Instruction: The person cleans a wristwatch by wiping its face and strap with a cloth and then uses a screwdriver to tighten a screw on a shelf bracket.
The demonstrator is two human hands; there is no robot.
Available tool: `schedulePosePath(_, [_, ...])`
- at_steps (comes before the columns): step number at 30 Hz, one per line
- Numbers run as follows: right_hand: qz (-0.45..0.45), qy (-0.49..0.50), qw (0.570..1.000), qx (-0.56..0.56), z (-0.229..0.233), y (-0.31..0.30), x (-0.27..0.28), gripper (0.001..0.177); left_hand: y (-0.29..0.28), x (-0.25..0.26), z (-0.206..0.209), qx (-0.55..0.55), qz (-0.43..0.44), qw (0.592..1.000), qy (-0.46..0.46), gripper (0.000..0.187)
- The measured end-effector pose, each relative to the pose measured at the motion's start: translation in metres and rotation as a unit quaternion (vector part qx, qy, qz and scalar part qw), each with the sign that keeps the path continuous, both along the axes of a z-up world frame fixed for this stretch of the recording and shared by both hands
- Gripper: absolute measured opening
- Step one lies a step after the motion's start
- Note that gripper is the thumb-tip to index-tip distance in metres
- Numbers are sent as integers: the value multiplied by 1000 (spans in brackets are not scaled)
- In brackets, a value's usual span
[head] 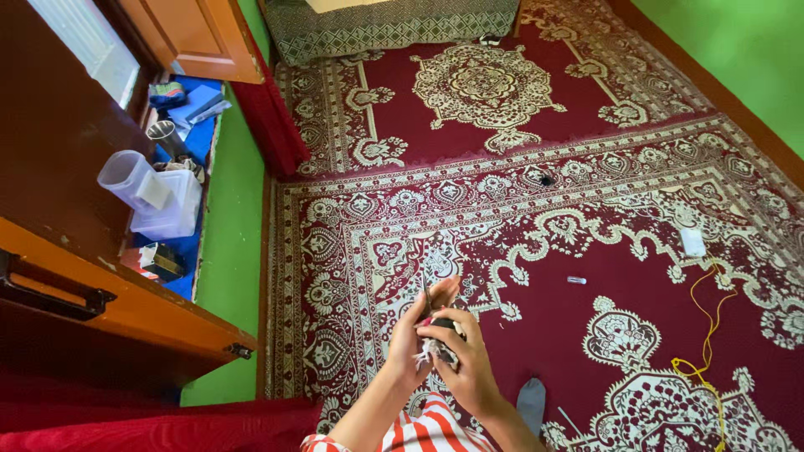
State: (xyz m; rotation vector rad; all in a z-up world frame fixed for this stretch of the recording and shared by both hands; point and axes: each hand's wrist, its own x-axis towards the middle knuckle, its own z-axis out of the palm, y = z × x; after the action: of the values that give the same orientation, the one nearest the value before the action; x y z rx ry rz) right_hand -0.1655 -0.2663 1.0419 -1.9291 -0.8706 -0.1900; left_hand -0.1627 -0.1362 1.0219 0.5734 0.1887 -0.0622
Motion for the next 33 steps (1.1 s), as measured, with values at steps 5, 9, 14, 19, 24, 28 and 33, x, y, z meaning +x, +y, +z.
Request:
schedulePosePath(5, [-54,16,998,-9,0,6,7,34,-4,-5,11,4,-41,999,24,62])
schedulePosePath(9, [-122,20,992,-3,4,6,18,37,-9,-10,25,92,-96,979,154,67])
schedulePosePath(14, [-137,-9,990,-11,10,1,12,27,-18,4,17,56,-69,988,129,76])
schedulePosePath(19, [-96,-72,992,-49,7,-11,-1,30,-17,8,4,49,-63,996,26,74])
schedulePosePath(24, [-171,-59,983,7,-5,-12,7,35,-29,1,3,43,-110,992,36,62])
schedulePosePath(28, [-201,18,978,60,-6,-8,12,36,-35,8,4,138,-76,987,26,53])
schedulePosePath(33, [-209,12,973,98,-5,-7,18,38,-45,2,8,86,-3,996,0,48])
